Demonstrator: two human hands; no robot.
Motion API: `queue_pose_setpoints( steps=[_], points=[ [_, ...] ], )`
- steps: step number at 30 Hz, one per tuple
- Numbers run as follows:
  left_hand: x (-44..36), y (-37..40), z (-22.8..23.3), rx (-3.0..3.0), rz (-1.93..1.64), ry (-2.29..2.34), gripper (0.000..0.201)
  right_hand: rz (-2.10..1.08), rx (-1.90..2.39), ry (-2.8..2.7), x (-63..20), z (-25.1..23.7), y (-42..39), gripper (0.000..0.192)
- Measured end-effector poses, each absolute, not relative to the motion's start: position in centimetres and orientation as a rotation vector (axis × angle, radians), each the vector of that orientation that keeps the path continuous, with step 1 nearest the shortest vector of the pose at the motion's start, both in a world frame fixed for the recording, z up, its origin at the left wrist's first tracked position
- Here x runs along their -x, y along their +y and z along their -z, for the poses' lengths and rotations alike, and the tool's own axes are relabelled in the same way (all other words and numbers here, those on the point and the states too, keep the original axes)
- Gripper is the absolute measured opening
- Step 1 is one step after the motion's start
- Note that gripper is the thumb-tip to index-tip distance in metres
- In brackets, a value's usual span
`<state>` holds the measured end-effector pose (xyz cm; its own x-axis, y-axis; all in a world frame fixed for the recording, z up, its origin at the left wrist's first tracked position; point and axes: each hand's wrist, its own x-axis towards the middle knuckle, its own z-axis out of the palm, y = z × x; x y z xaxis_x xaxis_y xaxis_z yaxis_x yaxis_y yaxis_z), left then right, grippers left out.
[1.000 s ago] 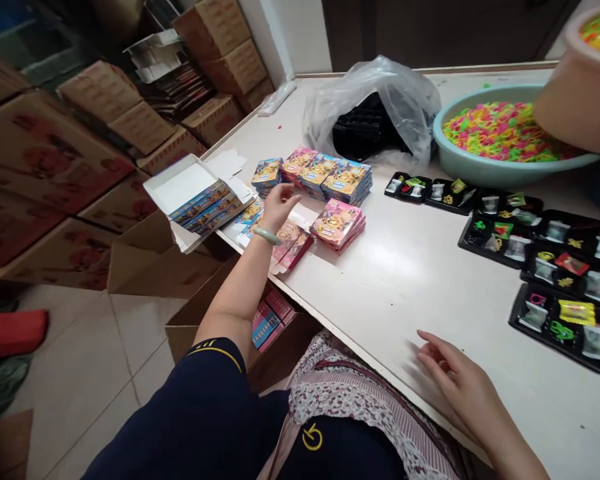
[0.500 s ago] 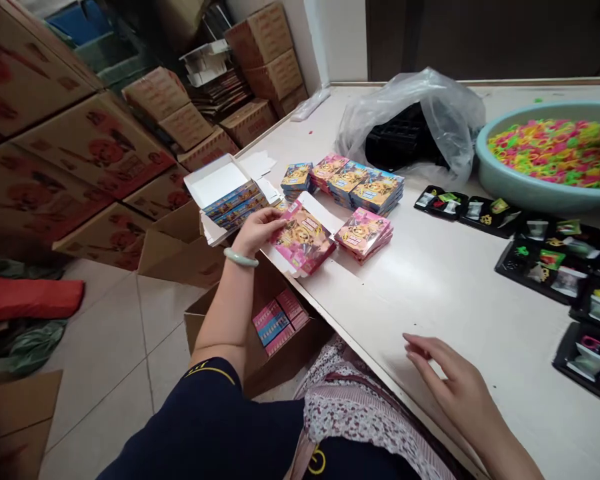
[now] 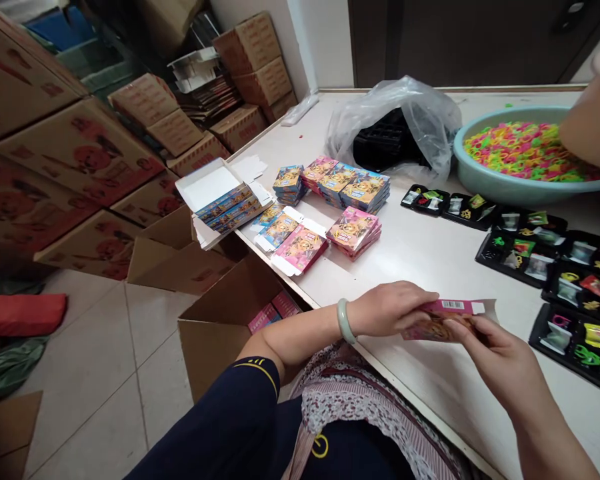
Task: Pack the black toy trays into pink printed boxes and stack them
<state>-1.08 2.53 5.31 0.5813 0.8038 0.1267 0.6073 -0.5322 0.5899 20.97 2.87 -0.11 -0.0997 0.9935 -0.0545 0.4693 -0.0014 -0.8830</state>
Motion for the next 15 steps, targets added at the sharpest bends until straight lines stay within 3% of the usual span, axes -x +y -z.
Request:
queue_pose_setpoints(
  steps=[4, 10, 15],
  points=[
    [0.2, 2.3, -4.3, -2.353, -0.514, 1.147, 0.034, -1.382, 1.471, -1.439, -21.2, -0.4, 2.5, 0.036],
    [0.5, 2.1, -1.6, -1.524, -1.031, 1.28, 0.032, -0.673, 1.592, -1.501, -19.7, -2.7, 0.0, 0.064],
    [-0.1, 1.2, 1.1, -0.753, -0.977, 0.974, 0.058, -1.327, 1.574, -1.226, -20.9, 1.5, -1.9, 0.049]
  ],
)
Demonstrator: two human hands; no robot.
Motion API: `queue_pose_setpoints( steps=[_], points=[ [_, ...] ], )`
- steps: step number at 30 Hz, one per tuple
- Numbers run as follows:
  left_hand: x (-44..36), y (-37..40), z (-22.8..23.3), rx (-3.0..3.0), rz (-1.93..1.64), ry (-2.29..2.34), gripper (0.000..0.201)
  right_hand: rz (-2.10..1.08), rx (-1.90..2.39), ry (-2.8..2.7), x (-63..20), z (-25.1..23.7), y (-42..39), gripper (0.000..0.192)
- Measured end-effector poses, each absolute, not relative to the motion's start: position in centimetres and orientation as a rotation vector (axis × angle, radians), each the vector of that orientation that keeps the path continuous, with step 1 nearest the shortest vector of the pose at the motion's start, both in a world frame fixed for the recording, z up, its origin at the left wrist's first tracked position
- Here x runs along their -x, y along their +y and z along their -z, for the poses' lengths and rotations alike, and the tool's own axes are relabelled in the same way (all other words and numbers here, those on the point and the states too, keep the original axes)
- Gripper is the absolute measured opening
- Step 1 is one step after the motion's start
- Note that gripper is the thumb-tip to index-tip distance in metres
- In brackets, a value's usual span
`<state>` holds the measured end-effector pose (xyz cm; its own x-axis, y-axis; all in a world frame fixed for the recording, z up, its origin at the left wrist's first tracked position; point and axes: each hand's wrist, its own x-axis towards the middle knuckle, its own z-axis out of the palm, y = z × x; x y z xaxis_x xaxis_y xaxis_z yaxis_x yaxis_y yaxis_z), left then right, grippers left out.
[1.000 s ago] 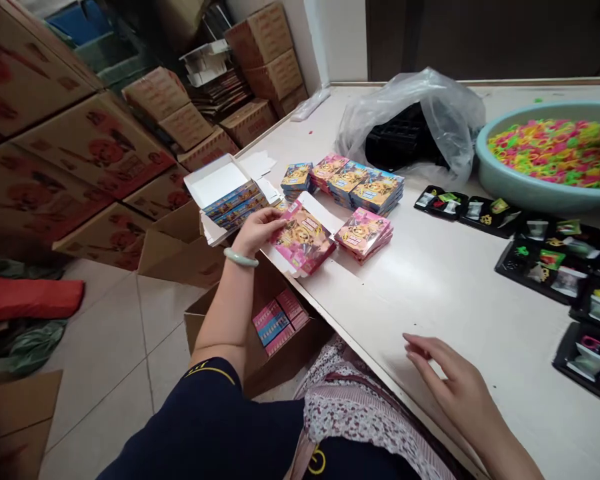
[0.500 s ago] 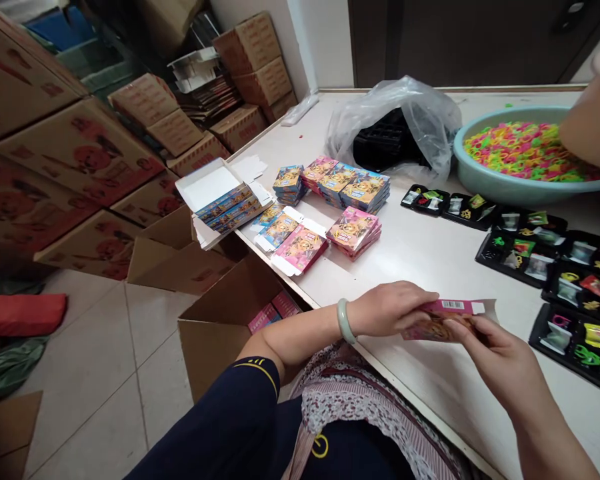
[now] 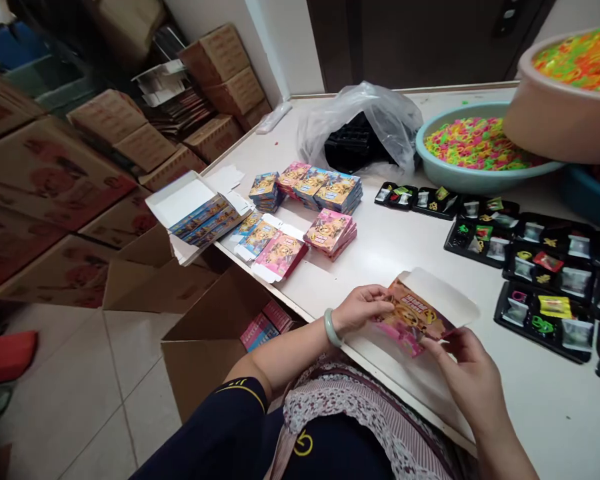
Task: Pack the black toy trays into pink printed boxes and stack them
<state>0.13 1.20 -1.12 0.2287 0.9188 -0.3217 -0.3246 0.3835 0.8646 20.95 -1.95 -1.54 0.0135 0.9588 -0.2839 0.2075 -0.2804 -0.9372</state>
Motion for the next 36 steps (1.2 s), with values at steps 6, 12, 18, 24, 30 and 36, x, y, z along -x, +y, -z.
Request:
queue_pose_setpoints(
  steps=[6, 12, 18, 24, 30, 36],
  points=[
    [0.0, 0.5, 2.8, -0.833, -0.893, 0.828, 0.087, -1.34, 1.495, -0.979, -21.4, 4.4, -3.3, 0.062],
    [0.6, 0.4, 2.4, -1.247, -1.05, 1.078, 0.065, -1.507, 1.37, -1.035, -20.4, 3.2, -1.9, 0.054],
    [1.5, 2.9, -5.5, -2.263, -0.89, 1.051, 0.042, -1.298, 1.286, -1.52, -19.8, -0.7, -1.1, 0.044],
    [3.1, 6.9, -11.4, -2.115, 0.083, 0.661, 0.022, -0.98, 1.074, -1.907, -17.1, -3.6, -0.6, 0.028],
    [3.6, 6.6, -8.8, -1.872, -0.029, 0.685, 0.03, -0.791, 1.091, -1.881, -15.6, -2.6, -0.6, 0.022],
    [2.6, 6.1, -7.7, -1.746, -0.136, 0.667, 0.03, -1.003, 1.229, -1.721, -16.5, -3.0, -0.7, 0.008]
  ],
)
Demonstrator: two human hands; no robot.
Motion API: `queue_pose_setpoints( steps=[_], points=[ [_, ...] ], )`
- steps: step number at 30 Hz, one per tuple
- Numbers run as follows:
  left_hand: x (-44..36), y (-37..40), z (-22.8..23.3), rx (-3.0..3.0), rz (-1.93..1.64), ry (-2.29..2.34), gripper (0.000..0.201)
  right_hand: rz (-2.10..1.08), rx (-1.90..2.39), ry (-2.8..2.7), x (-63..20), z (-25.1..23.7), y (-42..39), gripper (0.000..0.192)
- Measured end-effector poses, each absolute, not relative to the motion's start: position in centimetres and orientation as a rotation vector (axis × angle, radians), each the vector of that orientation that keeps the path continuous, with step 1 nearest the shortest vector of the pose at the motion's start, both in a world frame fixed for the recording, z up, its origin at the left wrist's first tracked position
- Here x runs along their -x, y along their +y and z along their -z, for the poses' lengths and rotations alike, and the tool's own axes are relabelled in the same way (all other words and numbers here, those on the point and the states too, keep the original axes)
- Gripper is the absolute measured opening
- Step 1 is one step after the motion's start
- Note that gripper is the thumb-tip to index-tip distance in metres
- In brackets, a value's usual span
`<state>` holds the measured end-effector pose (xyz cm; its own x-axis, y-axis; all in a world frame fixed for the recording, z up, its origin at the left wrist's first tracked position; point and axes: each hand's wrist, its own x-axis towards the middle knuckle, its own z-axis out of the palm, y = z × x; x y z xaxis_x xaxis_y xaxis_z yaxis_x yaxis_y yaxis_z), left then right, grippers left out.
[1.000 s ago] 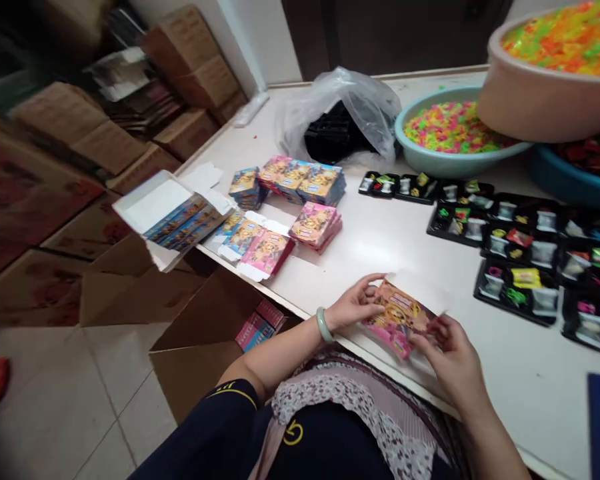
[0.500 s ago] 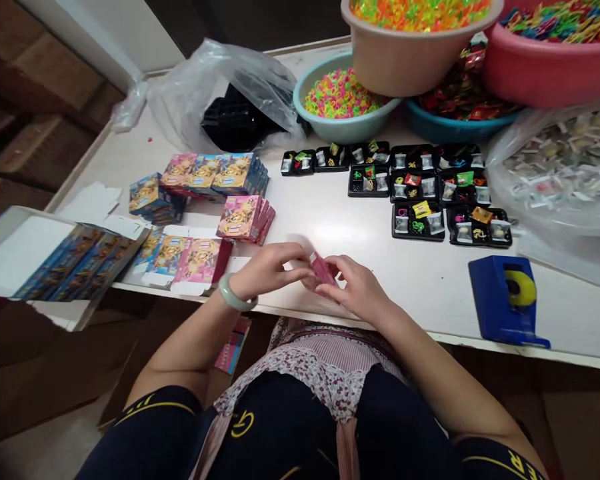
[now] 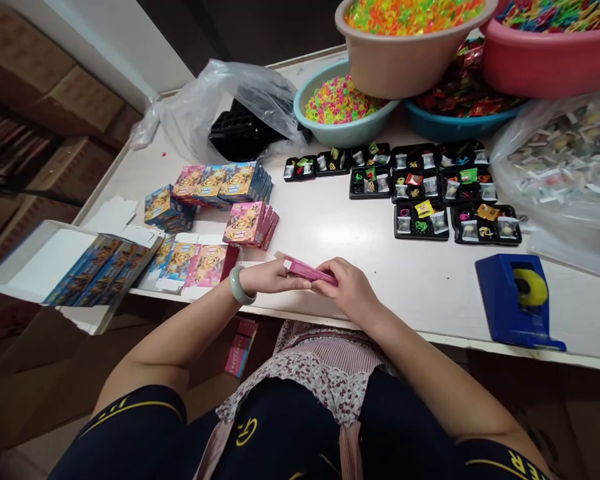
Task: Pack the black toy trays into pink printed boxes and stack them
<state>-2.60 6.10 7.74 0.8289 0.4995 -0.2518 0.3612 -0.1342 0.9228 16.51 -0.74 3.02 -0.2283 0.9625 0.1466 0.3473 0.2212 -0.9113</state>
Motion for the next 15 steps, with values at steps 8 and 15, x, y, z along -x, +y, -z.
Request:
queue_pose_setpoints(
  steps=[8, 15],
  points=[
    [3.0, 4.0, -5.6, -2.036, -1.015, 1.185, 0.043, -1.369, 1.305, -1.14, -19.1, 0.6, -0.7, 0.03],
    [-0.2, 0.2, 2.2, -1.377, -1.063, 1.115, 0.051, -1.365, 1.277, -0.986, -21.4, 4.1, -2.7, 0.044]
  ],
)
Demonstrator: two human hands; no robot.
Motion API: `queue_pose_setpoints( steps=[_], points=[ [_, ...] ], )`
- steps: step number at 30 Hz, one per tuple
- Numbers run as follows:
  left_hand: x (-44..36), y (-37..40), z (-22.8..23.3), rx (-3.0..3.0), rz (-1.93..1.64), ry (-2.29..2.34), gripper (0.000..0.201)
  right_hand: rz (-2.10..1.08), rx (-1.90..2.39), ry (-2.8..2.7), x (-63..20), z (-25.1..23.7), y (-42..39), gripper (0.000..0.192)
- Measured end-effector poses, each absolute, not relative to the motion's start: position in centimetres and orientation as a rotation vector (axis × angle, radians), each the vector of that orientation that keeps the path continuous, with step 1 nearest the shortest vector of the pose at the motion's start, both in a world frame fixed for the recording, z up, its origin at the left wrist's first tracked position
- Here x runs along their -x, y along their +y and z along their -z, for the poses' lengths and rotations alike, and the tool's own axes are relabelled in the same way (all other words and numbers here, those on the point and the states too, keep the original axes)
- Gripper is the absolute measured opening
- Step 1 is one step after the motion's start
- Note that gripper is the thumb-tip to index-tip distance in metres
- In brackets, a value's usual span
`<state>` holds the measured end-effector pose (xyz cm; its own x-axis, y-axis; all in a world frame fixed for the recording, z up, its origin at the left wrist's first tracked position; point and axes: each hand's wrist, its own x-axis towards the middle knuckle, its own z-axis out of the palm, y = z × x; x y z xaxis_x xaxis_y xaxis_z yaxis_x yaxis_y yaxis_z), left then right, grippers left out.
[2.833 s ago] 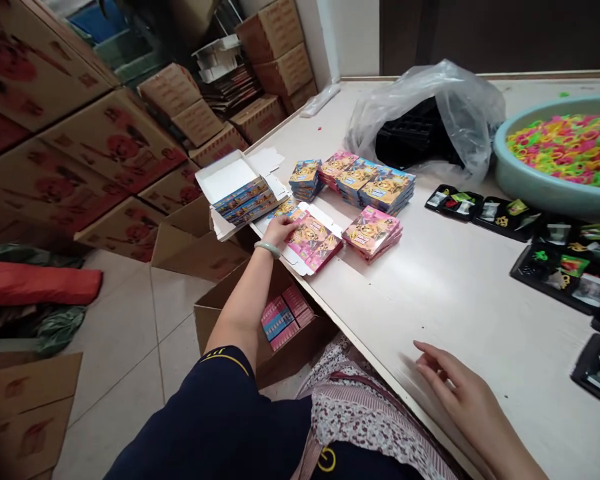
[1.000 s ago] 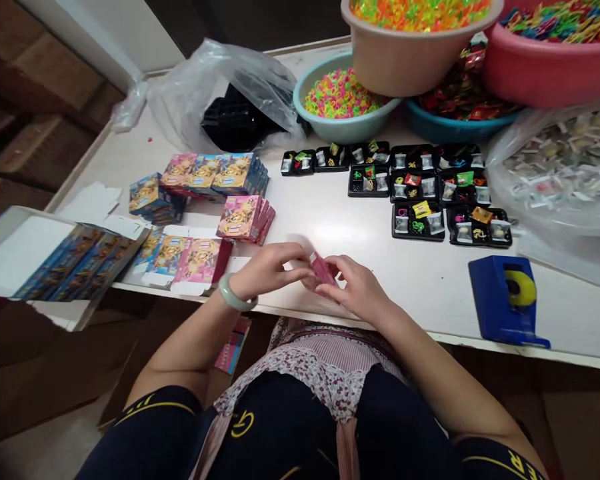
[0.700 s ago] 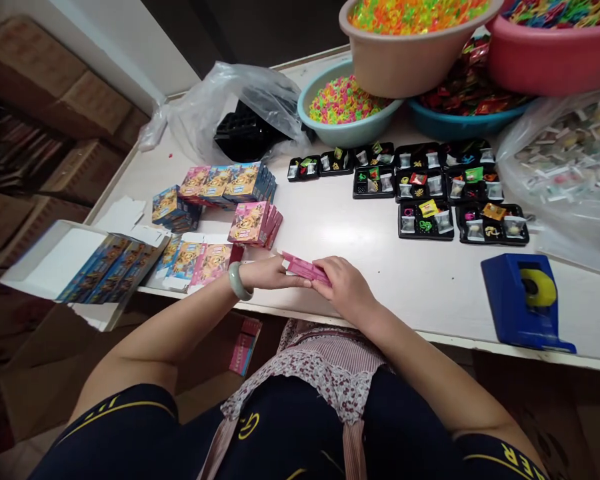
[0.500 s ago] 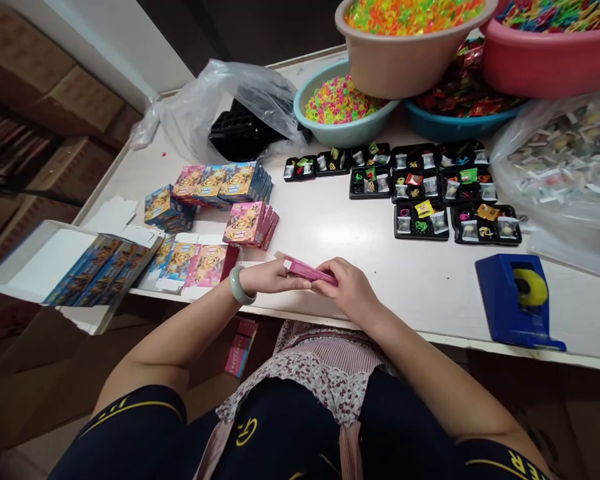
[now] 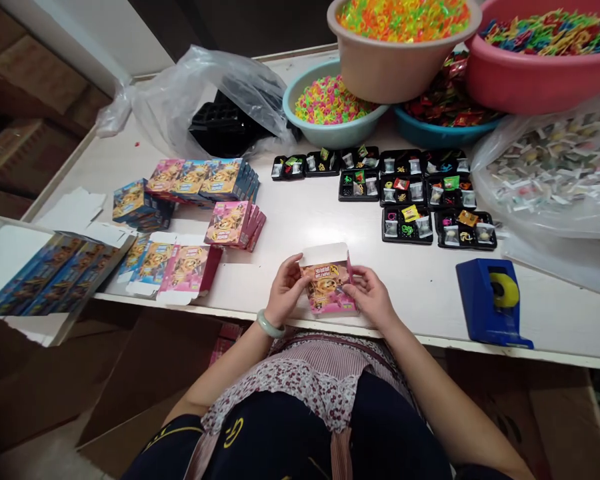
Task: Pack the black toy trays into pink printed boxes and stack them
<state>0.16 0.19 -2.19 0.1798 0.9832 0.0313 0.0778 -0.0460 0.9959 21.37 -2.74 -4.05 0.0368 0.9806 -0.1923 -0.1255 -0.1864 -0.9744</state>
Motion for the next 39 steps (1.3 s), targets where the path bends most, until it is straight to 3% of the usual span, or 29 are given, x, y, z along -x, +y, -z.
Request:
queue_pose_setpoints(
  steps=[3, 11, 14, 19, 23, 29, 35, 39],
  points=[
    [-1.0, 0.3, 2.0, -1.444, -1.059, 1.112, 0.047, -1.169, 1.226, -1.104, -22.4, 3.3, -2.6, 0.056],
    [-1.5, 1.0, -0.6, -1.734, -0.974, 1.062, 0.023, -0.949, 1.288, -1.547, -24.2, 1.1, -2.2, 0.023],
    [-2.1, 1.0, -0.8, -1.748, -0.994, 1.102, 0.025, -0.893, 1.332, -1.504, -23.9, 0.5, -2.1, 0.02],
    [-2.4, 1.6, -1.3, -1.664, -1.024, 1.058, 0.025, -1.168, 1.295, -1.293, -23.9, -0.3, -1.5, 0.027],
    [-2.5, 1.5, -1.9, -1.724, -0.972, 0.965, 0.018, -1.121, 1.26, -1.511, -24.1, -1.5, -1.5, 0.016],
    [-3.5, 1.2, -2.5, -1.446, -0.98, 1.144, 0.017, -1.153, 1.378, -1.397, -23.2, -2.3, -1.2, 0.021],
    [-1.1, 1.5, -2.7, -1.638, -0.834, 0.7, 0.012, -1.001, 1.233, -1.658, -24.4, -2.3, -2.6, 0.016],
    [-0.5, 1.3, -1.7, -1.754, -0.94, 0.697, 0.019, -0.74, 1.136, -1.792, -24.7, -1.5, -3.6, 0.019]
  ],
)
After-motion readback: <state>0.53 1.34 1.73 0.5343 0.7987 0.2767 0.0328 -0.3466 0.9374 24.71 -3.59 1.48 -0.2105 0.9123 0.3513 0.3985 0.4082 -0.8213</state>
